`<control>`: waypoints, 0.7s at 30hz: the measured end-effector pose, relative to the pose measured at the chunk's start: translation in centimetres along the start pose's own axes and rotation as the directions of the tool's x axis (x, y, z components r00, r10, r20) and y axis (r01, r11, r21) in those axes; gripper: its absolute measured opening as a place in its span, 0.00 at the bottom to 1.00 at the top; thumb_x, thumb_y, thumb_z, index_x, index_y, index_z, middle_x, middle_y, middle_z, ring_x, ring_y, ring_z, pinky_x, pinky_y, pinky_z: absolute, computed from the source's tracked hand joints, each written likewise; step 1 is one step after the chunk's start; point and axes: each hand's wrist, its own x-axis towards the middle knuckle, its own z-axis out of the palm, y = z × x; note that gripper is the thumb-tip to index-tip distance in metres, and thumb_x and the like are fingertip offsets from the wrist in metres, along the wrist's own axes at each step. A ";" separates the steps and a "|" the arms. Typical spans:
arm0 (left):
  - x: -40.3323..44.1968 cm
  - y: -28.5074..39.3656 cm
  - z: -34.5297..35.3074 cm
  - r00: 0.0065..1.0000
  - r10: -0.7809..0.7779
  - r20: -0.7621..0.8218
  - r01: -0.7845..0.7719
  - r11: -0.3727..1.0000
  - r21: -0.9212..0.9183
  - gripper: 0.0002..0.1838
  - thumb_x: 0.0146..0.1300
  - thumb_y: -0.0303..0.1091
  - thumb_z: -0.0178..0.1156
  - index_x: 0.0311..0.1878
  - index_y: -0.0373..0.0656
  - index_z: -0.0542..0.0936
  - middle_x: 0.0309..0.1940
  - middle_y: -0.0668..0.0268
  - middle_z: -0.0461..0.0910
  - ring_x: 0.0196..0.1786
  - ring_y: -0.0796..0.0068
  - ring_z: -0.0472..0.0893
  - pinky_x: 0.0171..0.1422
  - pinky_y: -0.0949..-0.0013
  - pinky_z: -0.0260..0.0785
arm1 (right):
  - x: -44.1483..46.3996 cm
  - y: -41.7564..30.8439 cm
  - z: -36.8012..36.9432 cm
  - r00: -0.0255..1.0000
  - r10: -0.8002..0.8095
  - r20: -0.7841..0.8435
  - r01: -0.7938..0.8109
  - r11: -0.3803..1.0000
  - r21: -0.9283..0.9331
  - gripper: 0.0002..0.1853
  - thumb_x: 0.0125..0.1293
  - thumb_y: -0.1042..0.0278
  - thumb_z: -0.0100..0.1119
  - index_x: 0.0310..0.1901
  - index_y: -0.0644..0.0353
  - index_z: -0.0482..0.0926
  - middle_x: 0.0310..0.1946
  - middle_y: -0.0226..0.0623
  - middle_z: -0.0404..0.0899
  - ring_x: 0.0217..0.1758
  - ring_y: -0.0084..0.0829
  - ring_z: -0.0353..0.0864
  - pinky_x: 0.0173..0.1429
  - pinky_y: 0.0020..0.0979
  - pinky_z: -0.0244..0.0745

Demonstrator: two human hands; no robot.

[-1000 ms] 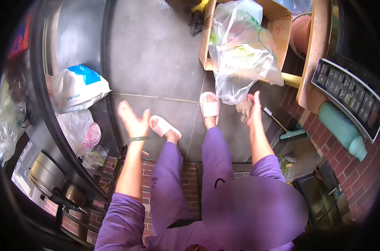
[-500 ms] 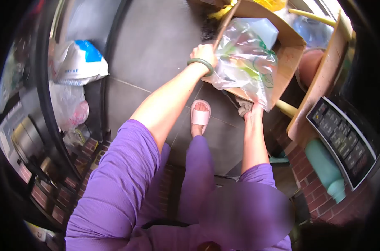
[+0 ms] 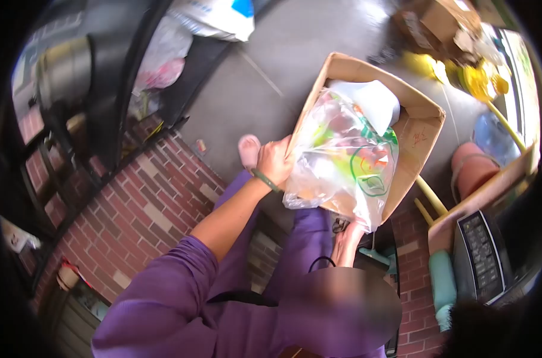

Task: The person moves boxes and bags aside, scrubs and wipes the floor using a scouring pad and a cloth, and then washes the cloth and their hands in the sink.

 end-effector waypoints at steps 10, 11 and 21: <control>-16.6 -23.1 -5.5 0.796 -0.513 -0.322 0.451 0.857 -0.250 0.13 0.56 0.35 0.62 0.40 0.34 0.79 0.25 0.60 0.81 0.27 0.81 0.76 0.33 0.71 0.70 | -5.5 14.7 8.5 0.882 -0.086 0.463 0.261 0.908 -0.328 0.04 0.55 0.78 0.54 0.33 0.65 0.75 0.26 0.29 0.75 0.25 0.21 0.72 0.27 0.25 0.67; -17.7 -25.6 -6.3 0.792 -0.518 -0.324 0.457 0.854 -0.250 0.13 0.56 0.35 0.62 0.40 0.34 0.79 0.25 0.60 0.81 0.27 0.81 0.76 0.33 0.71 0.70 | -6.7 16.5 10.0 0.871 -0.073 0.485 0.309 0.849 -0.428 0.02 0.55 0.77 0.55 0.31 0.64 0.75 0.23 0.29 0.75 0.23 0.19 0.70 0.25 0.25 0.65; -28.9 -47.0 -7.3 0.430 -0.821 -0.376 0.633 0.571 -0.523 0.14 0.57 0.34 0.61 0.41 0.33 0.79 0.34 0.64 0.82 0.35 0.71 0.81 0.40 0.67 0.72 | -11.1 39.1 15.9 0.713 -0.052 0.699 0.672 0.332 -0.662 0.13 0.51 0.67 0.58 0.35 0.68 0.78 0.28 0.54 0.80 0.35 0.52 0.80 0.40 0.42 0.74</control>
